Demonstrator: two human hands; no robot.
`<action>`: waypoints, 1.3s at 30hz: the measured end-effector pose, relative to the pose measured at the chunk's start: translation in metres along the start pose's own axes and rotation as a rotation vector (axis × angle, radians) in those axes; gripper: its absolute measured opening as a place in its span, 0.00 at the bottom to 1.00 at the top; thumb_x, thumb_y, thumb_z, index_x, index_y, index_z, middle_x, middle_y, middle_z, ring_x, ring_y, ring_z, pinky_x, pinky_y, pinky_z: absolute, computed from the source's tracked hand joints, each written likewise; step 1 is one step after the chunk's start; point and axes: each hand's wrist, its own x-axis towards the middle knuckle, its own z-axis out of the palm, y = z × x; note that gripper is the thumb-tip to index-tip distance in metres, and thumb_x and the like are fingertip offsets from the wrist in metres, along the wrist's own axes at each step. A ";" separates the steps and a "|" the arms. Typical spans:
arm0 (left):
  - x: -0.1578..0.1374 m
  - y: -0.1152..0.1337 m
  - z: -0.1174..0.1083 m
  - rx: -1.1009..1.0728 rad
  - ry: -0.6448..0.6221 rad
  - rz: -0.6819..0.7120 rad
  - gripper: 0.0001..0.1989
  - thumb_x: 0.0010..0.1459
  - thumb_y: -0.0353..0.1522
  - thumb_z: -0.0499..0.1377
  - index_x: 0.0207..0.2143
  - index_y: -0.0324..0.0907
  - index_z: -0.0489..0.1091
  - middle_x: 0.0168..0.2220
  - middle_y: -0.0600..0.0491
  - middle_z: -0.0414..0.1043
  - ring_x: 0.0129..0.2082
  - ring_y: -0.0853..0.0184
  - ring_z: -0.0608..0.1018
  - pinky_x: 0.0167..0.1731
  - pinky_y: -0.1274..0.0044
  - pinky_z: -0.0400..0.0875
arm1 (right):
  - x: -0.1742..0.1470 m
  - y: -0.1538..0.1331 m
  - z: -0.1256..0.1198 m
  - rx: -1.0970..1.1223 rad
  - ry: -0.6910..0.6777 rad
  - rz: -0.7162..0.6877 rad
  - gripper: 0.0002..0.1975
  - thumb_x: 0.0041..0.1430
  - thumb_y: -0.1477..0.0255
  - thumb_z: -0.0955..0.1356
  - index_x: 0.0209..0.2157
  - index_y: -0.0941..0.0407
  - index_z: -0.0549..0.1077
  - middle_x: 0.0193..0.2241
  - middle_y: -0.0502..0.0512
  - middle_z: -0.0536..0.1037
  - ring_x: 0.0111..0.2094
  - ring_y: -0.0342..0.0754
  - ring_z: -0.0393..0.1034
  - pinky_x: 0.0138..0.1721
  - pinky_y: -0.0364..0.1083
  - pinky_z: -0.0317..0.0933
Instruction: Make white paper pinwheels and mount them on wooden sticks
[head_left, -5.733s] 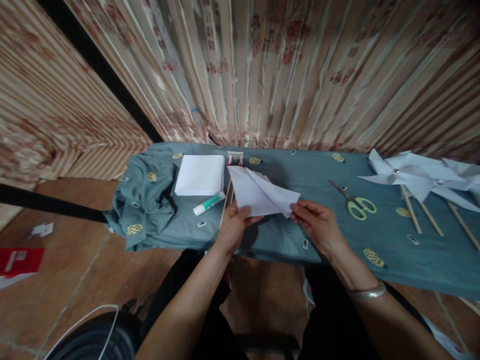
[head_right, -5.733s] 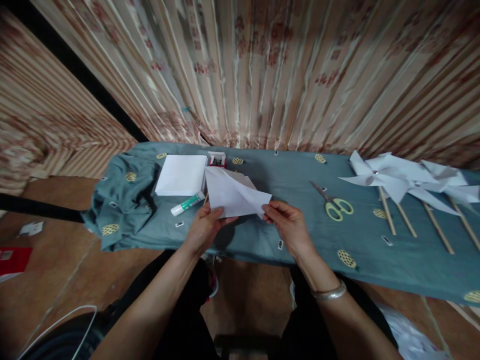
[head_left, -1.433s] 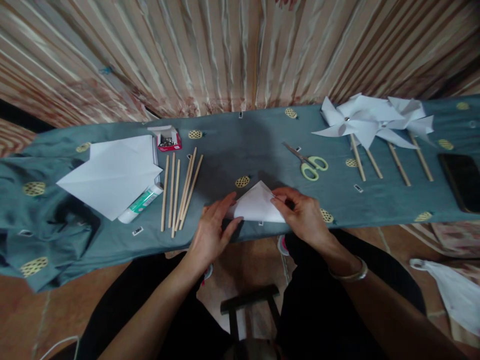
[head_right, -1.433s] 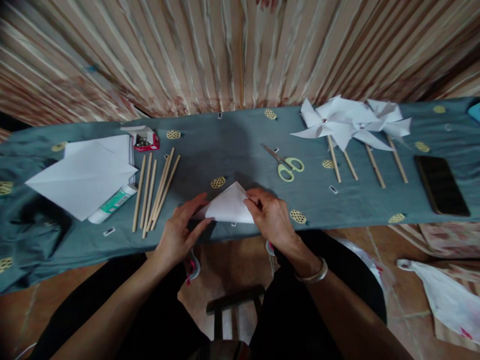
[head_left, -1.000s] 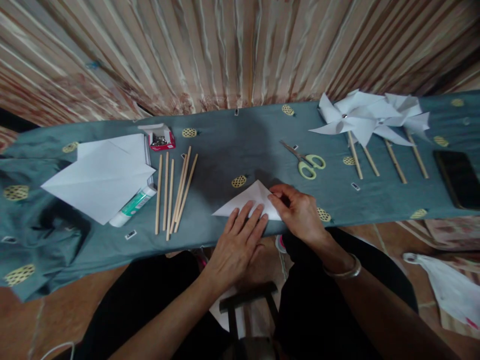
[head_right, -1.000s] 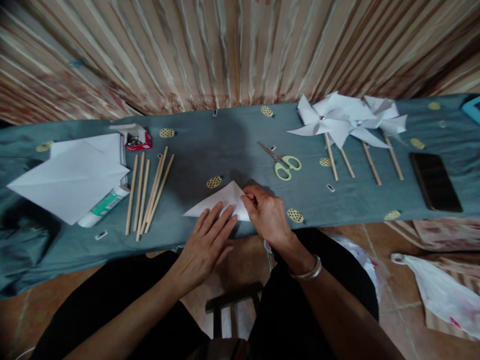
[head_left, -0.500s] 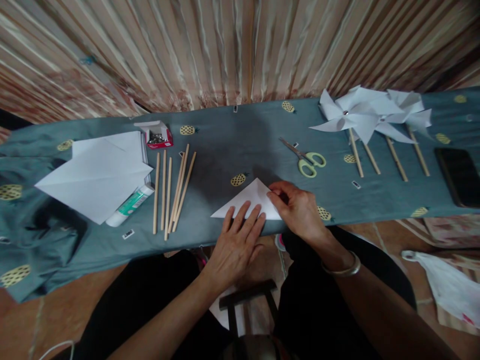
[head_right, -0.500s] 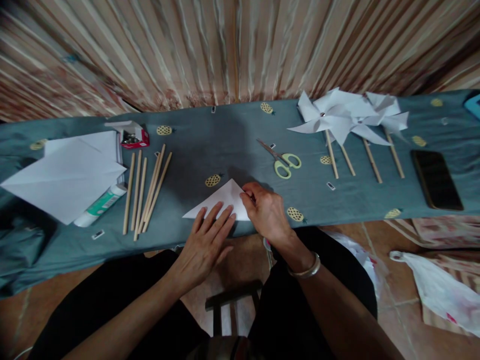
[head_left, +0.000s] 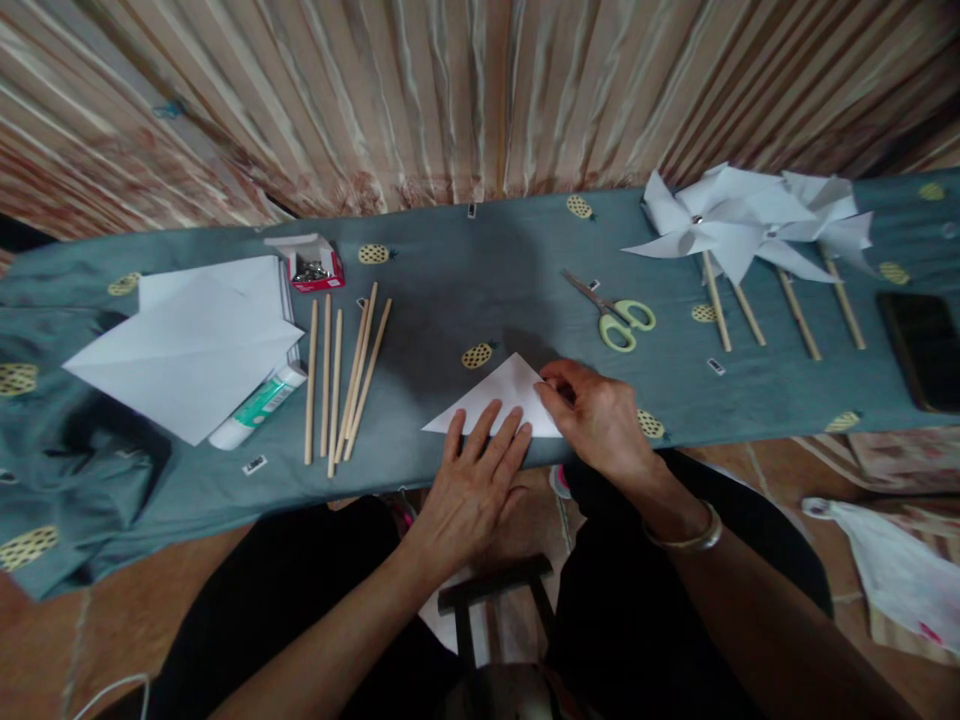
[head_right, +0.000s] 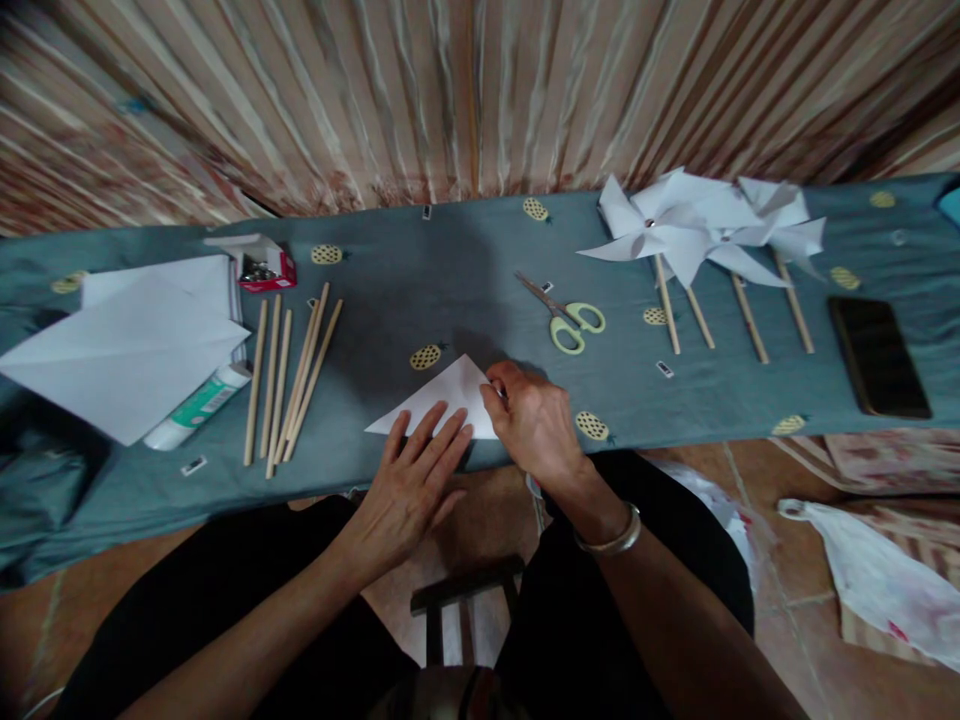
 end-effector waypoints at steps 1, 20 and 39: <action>0.000 0.000 0.000 0.002 0.000 0.000 0.28 0.68 0.37 0.53 0.66 0.35 0.54 0.68 0.42 0.59 0.69 0.47 0.59 0.64 0.48 0.56 | 0.000 0.000 0.000 -0.014 0.002 -0.012 0.09 0.62 0.68 0.67 0.38 0.56 0.77 0.30 0.56 0.82 0.31 0.52 0.78 0.32 0.47 0.65; -0.001 0.000 0.005 0.030 -0.024 0.013 0.30 0.67 0.36 0.53 0.67 0.35 0.52 0.69 0.42 0.56 0.70 0.47 0.55 0.65 0.49 0.54 | -0.033 0.007 0.003 -0.123 0.063 -0.285 0.27 0.69 0.63 0.62 0.63 0.65 0.61 0.61 0.73 0.69 0.63 0.62 0.63 0.61 0.61 0.60; -0.021 -0.025 -0.001 0.012 0.022 -0.020 0.31 0.66 0.33 0.56 0.67 0.30 0.52 0.68 0.34 0.56 0.70 0.50 0.57 0.65 0.56 0.59 | -0.044 0.028 0.004 -0.061 0.026 -0.237 0.33 0.68 0.55 0.61 0.65 0.62 0.58 0.63 0.72 0.65 0.65 0.61 0.59 0.63 0.63 0.56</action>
